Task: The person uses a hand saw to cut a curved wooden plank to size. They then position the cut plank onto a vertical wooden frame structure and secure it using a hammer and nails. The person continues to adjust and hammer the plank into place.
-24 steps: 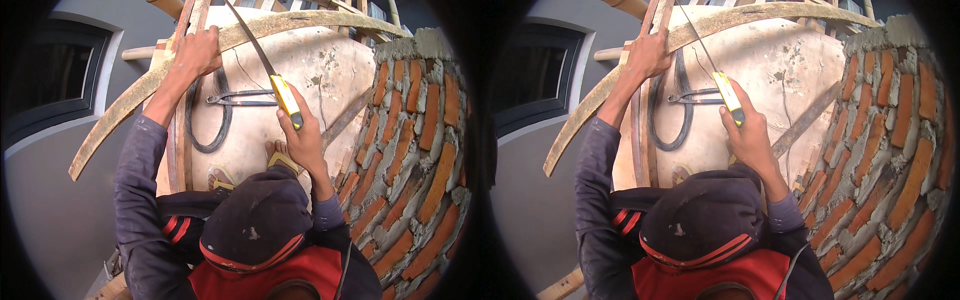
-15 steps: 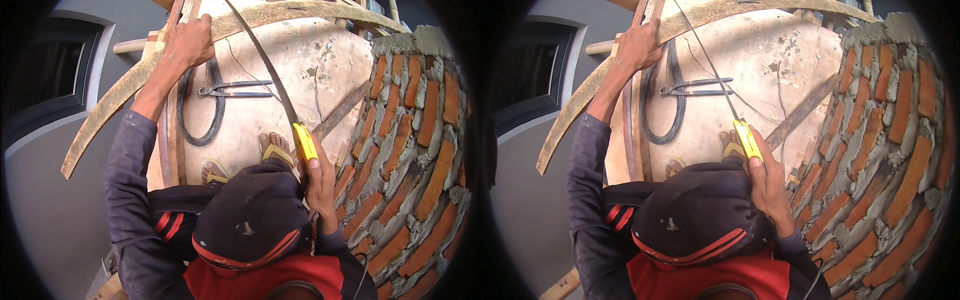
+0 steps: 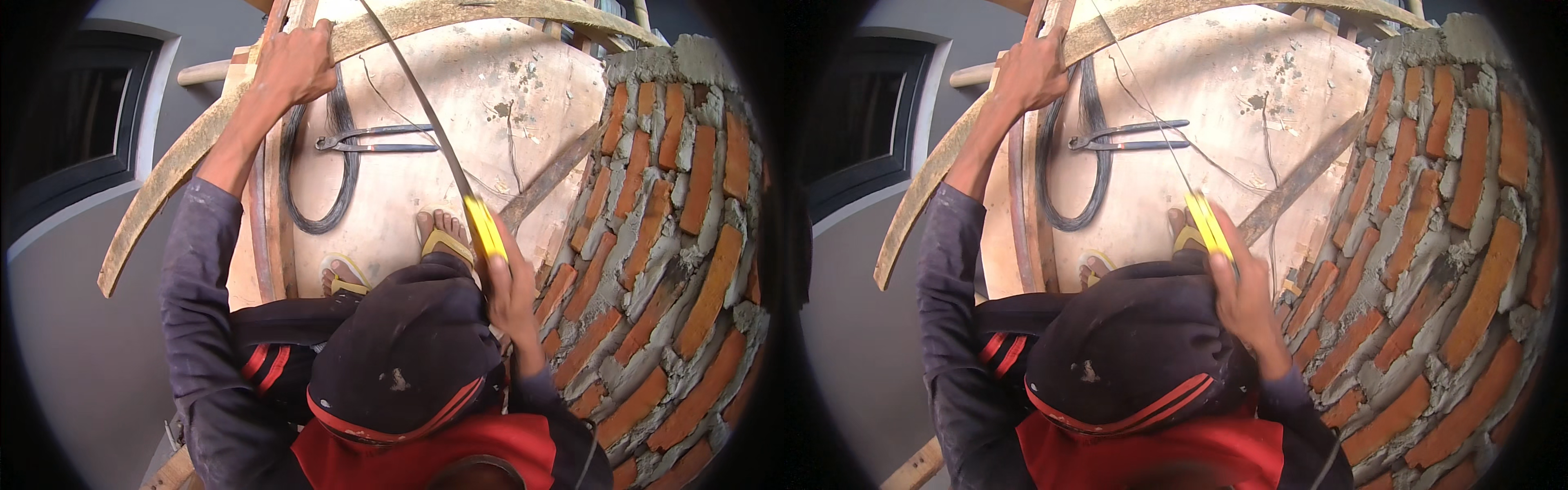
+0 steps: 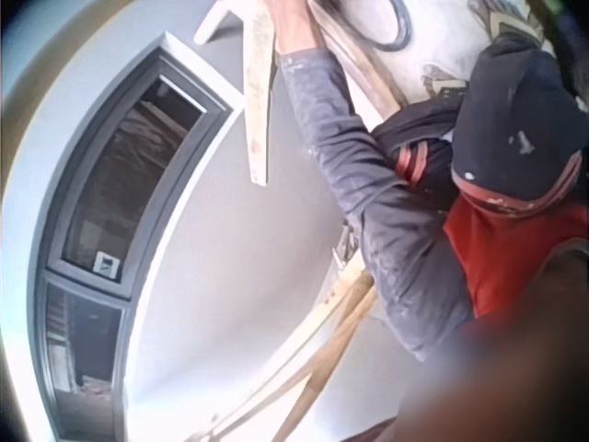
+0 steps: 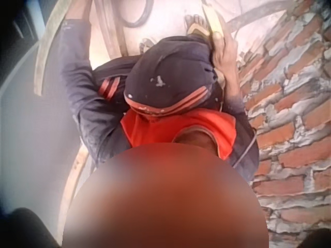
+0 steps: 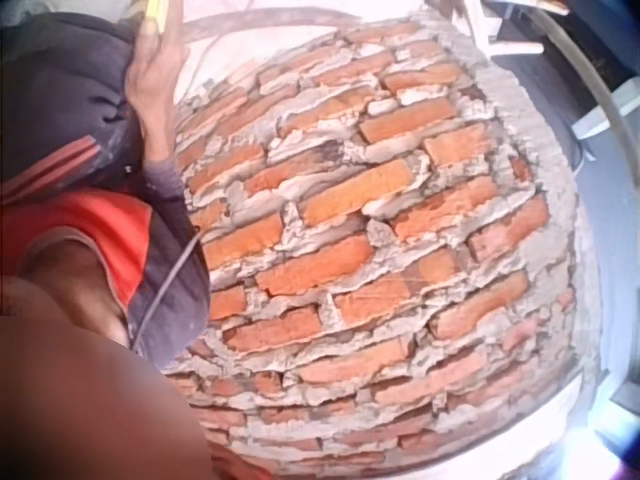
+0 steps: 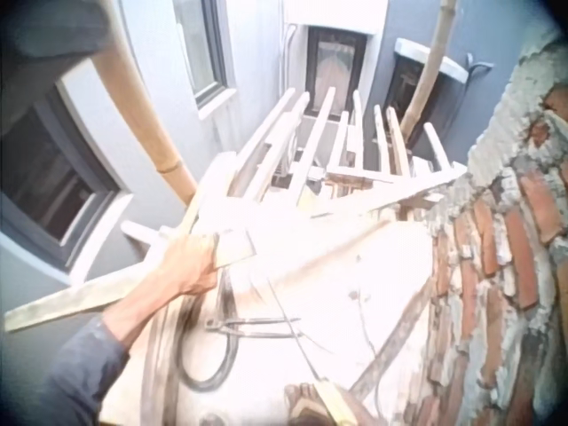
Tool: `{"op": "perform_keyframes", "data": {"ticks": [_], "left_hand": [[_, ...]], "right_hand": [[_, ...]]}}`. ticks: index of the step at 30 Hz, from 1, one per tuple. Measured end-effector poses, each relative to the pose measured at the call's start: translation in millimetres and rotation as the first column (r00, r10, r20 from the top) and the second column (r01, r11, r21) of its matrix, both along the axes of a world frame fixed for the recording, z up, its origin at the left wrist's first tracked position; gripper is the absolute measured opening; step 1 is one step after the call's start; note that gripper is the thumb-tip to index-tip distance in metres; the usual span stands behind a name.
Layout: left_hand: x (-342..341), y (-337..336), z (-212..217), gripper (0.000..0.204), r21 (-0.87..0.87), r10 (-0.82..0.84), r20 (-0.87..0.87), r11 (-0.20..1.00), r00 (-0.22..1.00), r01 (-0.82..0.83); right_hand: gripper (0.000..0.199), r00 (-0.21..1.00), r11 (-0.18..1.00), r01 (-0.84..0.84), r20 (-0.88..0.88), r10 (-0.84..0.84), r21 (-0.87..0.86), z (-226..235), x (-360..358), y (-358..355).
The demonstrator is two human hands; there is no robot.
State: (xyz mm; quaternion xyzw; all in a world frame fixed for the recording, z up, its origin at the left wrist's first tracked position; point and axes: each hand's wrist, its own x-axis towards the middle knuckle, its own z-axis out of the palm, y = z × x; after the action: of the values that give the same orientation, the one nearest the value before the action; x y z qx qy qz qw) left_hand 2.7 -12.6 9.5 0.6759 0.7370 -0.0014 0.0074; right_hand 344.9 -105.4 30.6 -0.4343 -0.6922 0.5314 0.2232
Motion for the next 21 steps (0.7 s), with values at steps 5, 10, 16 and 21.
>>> {"op": "perform_keyframes", "data": {"ticks": [5,10,16,21], "left_hand": [[7.5,10.8,6.0,0.028,-0.037,-0.046,-0.024,0.998,0.999,0.045],[-2.1,4.8,7.8,0.024,0.036,-0.048,-0.003,0.998,0.999,0.048],[5.3,6.5,8.9,0.027,0.027,-0.028,0.021,0.999,0.999,0.028],[4.1,14.8,0.6,0.030,-0.097,0.021,0.029,0.995,0.999,-0.018]], "right_hand": [[0.046,0.999,0.999,0.036,-0.034,-0.036,-0.017,-20.0,-77.0,66.6],[0.048,1.000,0.996,-0.021,0.018,0.023,-0.088,7.7,-38.4,33.1],[0.050,0.999,0.999,0.034,-0.030,-0.035,-0.020,4.2,-18.8,10.2],[0.045,0.997,0.997,0.048,-0.064,-0.051,-0.057,-14.2,-76.5,74.2]]}}
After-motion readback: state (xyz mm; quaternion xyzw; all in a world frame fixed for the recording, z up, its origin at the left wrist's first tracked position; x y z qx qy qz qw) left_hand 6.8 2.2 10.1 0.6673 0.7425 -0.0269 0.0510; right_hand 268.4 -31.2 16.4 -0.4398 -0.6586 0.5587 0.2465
